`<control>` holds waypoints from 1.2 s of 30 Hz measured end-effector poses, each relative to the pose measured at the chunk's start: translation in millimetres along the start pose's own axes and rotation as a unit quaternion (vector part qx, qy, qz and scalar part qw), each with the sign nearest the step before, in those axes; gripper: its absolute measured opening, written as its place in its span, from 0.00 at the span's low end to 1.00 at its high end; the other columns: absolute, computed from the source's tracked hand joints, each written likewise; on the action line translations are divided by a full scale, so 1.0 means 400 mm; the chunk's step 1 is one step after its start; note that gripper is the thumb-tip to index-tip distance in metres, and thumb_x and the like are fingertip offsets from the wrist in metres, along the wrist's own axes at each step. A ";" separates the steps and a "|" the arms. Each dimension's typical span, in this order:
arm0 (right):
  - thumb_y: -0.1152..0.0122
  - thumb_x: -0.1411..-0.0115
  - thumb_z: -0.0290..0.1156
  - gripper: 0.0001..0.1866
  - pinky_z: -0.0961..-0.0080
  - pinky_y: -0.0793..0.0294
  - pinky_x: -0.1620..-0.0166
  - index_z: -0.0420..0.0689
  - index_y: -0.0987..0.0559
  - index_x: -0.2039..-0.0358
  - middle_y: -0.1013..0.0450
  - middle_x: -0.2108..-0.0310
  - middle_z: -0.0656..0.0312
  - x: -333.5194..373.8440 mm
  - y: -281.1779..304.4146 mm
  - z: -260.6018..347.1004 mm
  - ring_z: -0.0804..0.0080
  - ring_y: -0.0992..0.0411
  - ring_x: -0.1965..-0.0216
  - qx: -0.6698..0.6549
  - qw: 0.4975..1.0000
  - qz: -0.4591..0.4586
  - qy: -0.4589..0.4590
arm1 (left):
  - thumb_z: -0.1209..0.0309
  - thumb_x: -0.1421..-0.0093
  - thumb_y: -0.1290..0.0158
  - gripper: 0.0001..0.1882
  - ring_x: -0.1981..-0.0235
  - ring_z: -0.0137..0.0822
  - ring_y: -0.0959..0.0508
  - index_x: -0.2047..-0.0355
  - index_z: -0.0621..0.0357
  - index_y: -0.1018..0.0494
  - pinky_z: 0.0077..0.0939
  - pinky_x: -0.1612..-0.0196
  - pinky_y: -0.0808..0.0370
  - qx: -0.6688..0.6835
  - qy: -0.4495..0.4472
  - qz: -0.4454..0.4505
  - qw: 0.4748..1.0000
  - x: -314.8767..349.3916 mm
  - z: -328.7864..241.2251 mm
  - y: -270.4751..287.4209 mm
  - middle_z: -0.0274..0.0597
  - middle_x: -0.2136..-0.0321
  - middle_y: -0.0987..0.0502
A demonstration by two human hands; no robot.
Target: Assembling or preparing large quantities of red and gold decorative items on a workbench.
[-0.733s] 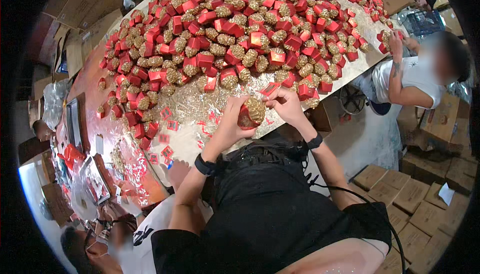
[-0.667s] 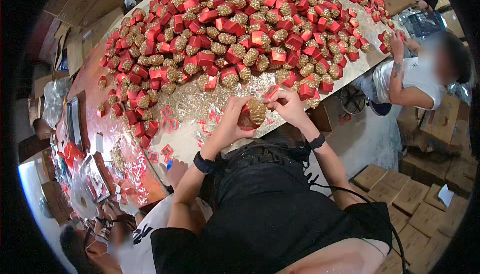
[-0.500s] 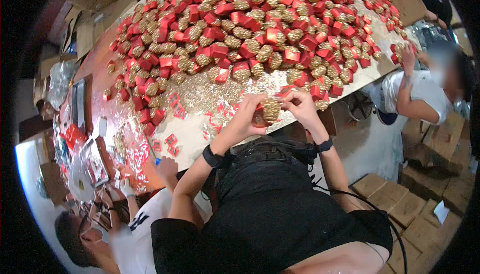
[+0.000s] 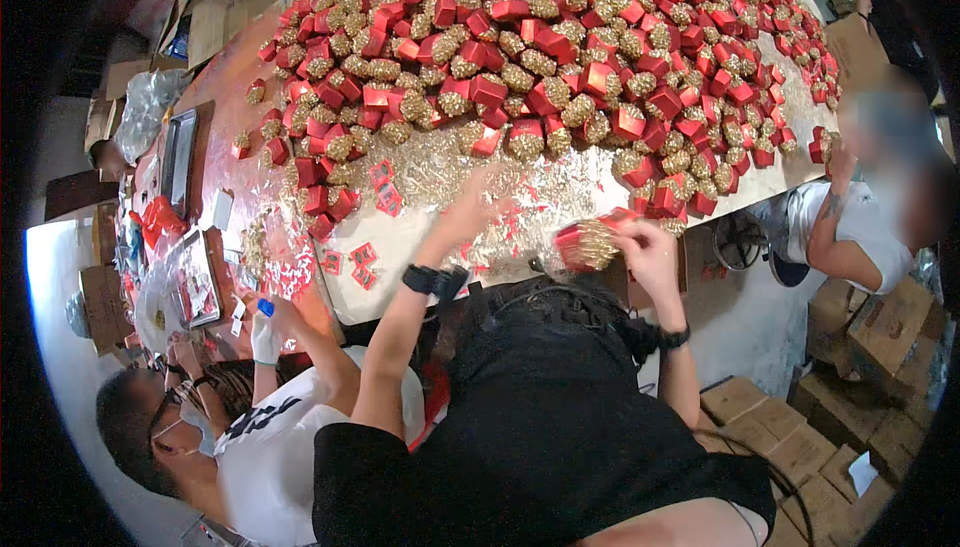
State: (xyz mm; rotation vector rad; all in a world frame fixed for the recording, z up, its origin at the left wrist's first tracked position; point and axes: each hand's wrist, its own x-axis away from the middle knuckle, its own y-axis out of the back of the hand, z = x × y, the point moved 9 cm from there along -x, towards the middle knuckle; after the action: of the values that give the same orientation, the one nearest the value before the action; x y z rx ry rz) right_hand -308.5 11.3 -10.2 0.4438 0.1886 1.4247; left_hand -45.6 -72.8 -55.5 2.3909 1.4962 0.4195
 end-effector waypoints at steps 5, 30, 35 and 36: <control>0.46 0.53 0.19 0.06 0.79 0.30 0.66 0.36 0.24 0.72 0.25 0.74 0.55 0.136 0.275 -0.177 0.71 0.27 0.73 0.158 0.962 -0.208 -0.080 | 0.49 0.48 0.52 0.31 0.62 0.54 0.30 0.56 0.65 0.40 0.45 0.62 0.31 -0.408 0.302 -0.191 0.840 0.167 0.453 0.289 0.60 0.58 0.35; 0.44 0.46 0.35 0.22 0.69 0.32 0.60 0.40 0.34 0.53 0.34 0.58 0.49 -0.119 -0.373 0.107 0.56 0.33 0.58 0.077 0.932 0.293 0.199 | 0.72 0.43 0.51 0.09 0.78 0.30 0.24 0.66 0.67 0.32 0.20 0.77 0.28 0.035 0.112 -0.133 0.984 0.047 0.047 -0.010 0.45 0.76 0.25; 0.44 0.47 0.32 0.15 0.67 0.33 0.61 0.40 0.32 0.60 0.34 0.66 0.50 -0.159 -0.378 0.073 0.53 0.33 0.64 0.050 0.953 0.207 0.215 | 0.70 0.42 0.51 0.09 0.79 0.26 0.25 0.68 0.65 0.32 0.16 0.80 0.30 0.113 0.164 -0.116 0.973 0.022 0.050 -0.019 0.40 0.77 0.26; 0.45 0.47 0.30 0.12 0.66 0.32 0.63 0.40 0.31 0.64 0.34 0.68 0.52 -0.156 -0.359 0.095 0.53 0.33 0.66 0.052 0.951 0.198 0.231 | 0.70 0.42 0.51 0.09 0.79 0.26 0.25 0.68 0.65 0.32 0.16 0.80 0.30 0.113 0.165 -0.117 0.973 0.021 0.050 -0.021 0.40 0.77 0.26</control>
State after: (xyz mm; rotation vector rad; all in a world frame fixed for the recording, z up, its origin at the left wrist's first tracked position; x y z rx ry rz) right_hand -172.2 -68.6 -42.5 0.2320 0.5818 1.9093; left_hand -41.3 -63.5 -76.4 2.3547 2.0459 0.6449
